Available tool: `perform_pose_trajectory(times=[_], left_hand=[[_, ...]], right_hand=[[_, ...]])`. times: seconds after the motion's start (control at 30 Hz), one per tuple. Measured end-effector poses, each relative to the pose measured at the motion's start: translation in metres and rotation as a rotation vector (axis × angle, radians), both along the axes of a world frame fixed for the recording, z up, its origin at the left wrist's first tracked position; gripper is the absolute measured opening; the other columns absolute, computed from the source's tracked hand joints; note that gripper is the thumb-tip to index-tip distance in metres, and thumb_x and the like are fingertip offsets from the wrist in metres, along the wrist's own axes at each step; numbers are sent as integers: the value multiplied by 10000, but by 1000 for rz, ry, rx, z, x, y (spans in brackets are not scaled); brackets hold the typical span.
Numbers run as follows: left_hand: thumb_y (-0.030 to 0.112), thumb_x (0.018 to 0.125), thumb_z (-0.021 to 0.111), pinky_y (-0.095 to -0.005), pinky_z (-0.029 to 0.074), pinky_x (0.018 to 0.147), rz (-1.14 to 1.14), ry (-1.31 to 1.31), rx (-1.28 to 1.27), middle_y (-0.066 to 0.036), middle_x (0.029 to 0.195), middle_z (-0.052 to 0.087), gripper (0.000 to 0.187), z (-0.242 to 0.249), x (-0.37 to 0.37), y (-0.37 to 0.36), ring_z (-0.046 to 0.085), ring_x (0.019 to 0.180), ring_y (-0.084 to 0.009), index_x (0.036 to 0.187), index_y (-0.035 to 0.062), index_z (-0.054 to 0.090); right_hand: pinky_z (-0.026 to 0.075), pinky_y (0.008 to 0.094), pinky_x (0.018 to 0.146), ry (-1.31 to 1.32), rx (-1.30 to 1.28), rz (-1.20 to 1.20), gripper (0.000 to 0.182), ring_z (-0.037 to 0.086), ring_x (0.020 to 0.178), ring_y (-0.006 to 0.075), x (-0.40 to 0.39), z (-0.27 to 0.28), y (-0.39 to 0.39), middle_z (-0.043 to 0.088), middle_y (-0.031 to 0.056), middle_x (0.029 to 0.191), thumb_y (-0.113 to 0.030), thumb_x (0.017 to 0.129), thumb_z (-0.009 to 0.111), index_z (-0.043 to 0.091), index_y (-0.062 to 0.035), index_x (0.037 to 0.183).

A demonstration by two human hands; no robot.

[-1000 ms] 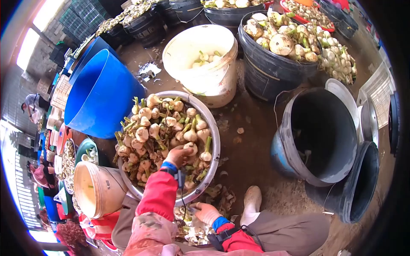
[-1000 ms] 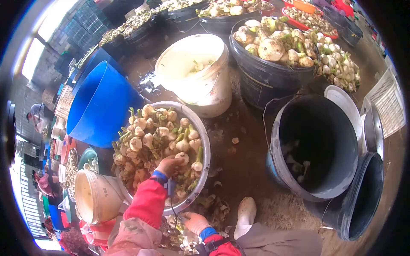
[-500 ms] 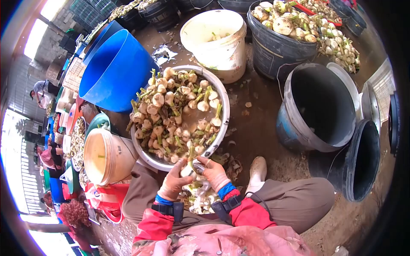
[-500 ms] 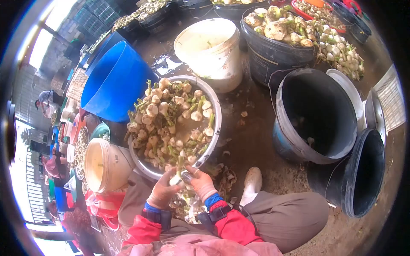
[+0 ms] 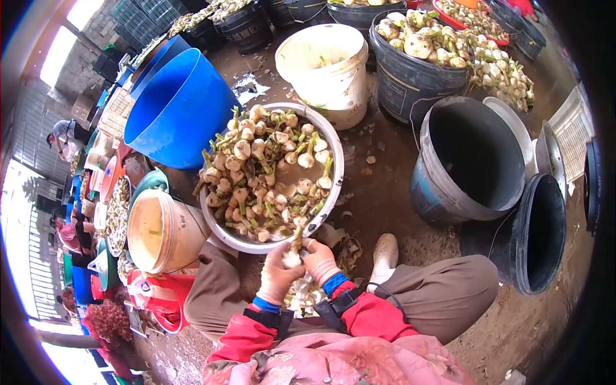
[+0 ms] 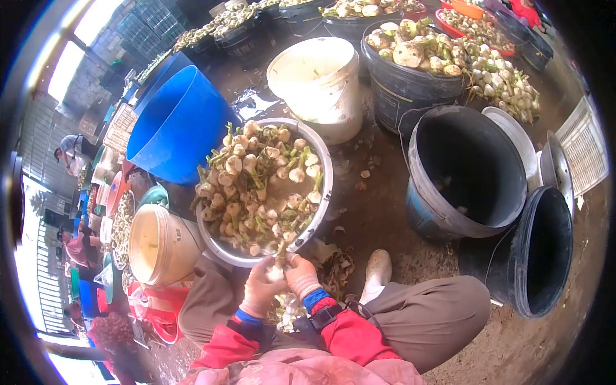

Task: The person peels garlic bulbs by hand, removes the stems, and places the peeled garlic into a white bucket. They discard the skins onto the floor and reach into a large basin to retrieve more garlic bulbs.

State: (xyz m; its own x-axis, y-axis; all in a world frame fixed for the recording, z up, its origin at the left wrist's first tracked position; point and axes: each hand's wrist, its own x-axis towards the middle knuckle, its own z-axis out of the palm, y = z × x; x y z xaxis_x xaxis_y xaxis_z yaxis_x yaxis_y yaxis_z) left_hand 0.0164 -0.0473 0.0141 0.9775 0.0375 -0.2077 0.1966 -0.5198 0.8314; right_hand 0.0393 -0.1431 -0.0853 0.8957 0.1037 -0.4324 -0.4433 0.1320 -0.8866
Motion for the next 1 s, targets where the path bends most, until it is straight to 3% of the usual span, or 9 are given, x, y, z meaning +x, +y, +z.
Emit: perform_pose_trajectory(times=[0.13,0.33,0.47,0.53,0.73,0.83,0.87,0.93,1.0], left_hand=[[192,793,623,-348,524,649,545,326,-1376,-110,1138,575,455,7,4,18,601,892,-287,1218,110,483],[338,861,549,-337,526,584,647,370,-1453,-85,1116,602,347,0,6,20,604,892,-266,1146,140,538],[350,854,606,-255,511,597,228,352,-1003,-65,1024,606,465,10,2,14,610,834,-175,1226,106,470],[397,832,628,-239,506,592,45,-156,-241,-64,998,600,556,-4,0,14,608,838,-157,1255,91,435],[374,904,531,-275,481,441,304,547,-1063,-63,773,627,377,19,9,36,589,512,-170,1131,75,563],[261,824,646,-282,509,632,115,134,-173,-77,865,638,367,0,17,48,633,757,-170,1090,19,571],[195,798,670,-283,501,626,373,168,-539,-71,865,645,328,-7,22,54,625,753,-140,1052,1,592],[199,818,650,-279,501,626,205,55,-649,-80,865,645,296,12,22,44,622,754,-132,1014,-18,606],[198,835,631,-256,498,612,-289,80,32,-87,842,643,279,36,24,46,619,743,-136,974,-43,618]], right_hand=[[431,265,905,-26,365,-45,497,582,979,173,-1,57,-26,637,88,1067,130,704,410,593,8,1150],[427,278,914,-202,278,-47,427,558,1021,171,-3,44,-19,590,79,1152,61,776,472,571,-13,1185],[445,260,838,26,541,-89,293,563,969,151,-6,24,-10,607,59,1078,-61,837,598,580,6,1121],[458,263,813,106,381,-56,311,572,935,147,-6,23,-13,622,55,1030,-90,837,630,578,12,1126],[496,276,787,70,795,-106,272,605,904,136,-5,55,-27,636,50,1012,-53,876,586,573,0,1142],[513,270,733,122,937,-18,315,611,894,138,-1,56,-35,635,60,1028,-112,853,633,586,-20,1151],[513,270,733,122,936,-21,315,611,894,138,-1,54,-36,635,60,1028,-112,853,633,586,-20,1151],[509,267,701,172,783,78,343,611,870,132,-1,51,-38,633,55,1026,-133,853,641,572,-21,1170],[503,263,698,155,746,98,358,606,864,124,-2,57,-35,631,50,1024,-134,855,639,563,-31,1190]])
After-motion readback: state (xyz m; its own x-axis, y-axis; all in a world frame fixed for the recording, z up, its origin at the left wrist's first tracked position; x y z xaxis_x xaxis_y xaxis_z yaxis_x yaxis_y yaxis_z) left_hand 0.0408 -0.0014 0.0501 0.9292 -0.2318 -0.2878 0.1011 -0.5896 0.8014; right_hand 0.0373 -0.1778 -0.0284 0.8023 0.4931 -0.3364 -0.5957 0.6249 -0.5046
